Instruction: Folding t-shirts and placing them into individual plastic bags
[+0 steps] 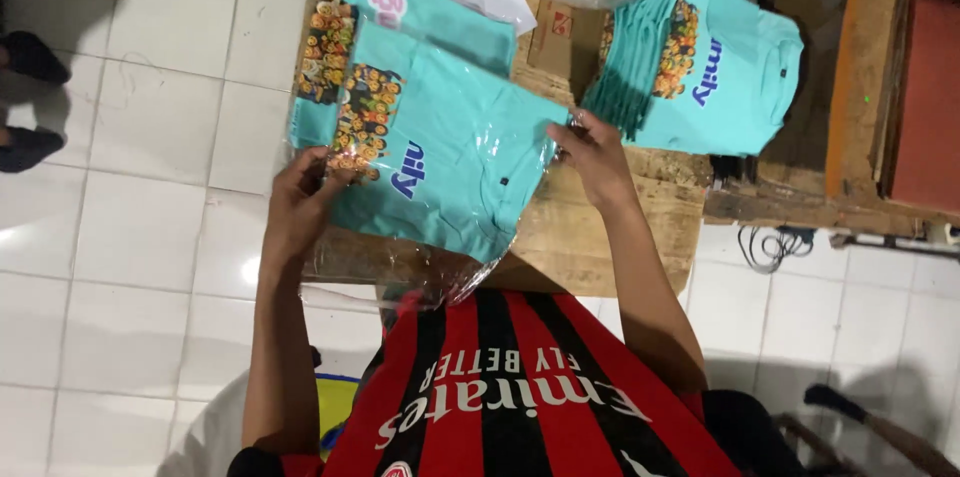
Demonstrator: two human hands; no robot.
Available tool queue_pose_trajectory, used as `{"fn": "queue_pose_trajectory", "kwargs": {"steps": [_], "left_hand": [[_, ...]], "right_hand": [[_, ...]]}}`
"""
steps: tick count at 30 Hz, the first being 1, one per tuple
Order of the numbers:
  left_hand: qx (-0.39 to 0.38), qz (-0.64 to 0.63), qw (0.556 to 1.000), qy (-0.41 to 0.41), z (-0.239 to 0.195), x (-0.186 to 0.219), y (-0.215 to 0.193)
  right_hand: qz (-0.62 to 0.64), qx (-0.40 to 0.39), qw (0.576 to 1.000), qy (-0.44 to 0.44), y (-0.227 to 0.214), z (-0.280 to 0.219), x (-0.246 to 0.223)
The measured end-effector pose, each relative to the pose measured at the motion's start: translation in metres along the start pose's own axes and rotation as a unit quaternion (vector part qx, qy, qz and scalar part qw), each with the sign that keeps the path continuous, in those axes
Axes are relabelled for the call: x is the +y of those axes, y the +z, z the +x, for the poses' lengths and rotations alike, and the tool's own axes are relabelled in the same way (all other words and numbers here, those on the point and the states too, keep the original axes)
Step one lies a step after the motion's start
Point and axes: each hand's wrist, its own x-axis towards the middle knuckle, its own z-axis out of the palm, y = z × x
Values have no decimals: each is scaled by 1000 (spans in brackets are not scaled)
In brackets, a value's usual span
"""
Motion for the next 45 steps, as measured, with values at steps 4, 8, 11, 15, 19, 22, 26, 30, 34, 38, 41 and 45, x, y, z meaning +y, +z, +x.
{"fn": "queue_pose_trajectory", "kwargs": {"steps": [4,8,11,15,19,22,26,30,34,38,41,45], "left_hand": [[-28,-6,1000,-3,36,-19,-36],[-52,46,998,-5,57,-49,-54],[-49,33,998,-14,52,-33,-51],[-73,38,997,2,51,-30,-38],[-113,43,993,-1,48,-15,-4],[-146,34,988,-27,36,-13,43],[-187,-54,979,-55,13,-18,122],[-224,-34,974,-20,-3,-37,181],[-219,-13,976,-7,-24,-18,195],[-240,93,960,108,-55,21,206],[-238,209,926,203,-79,28,241],[-261,285,892,235,-125,32,289]], "right_hand": [[10,-7,1000,20,41,1,-10],[11,-9,1000,24,53,2,8],[-21,-15,999,30,44,-1,12],[-16,38,999,12,41,-25,-20],[-32,87,996,-9,-17,-42,-17],[-54,131,990,-15,-53,-81,-43],[-53,171,984,3,-134,-103,-38],[0,199,980,13,-216,-105,31],[7,182,982,45,-222,-103,85],[-224,67,972,-39,-182,-102,71],[-27,-28,997,72,-105,-136,-37],[-53,-111,991,52,-152,-98,4]]}}
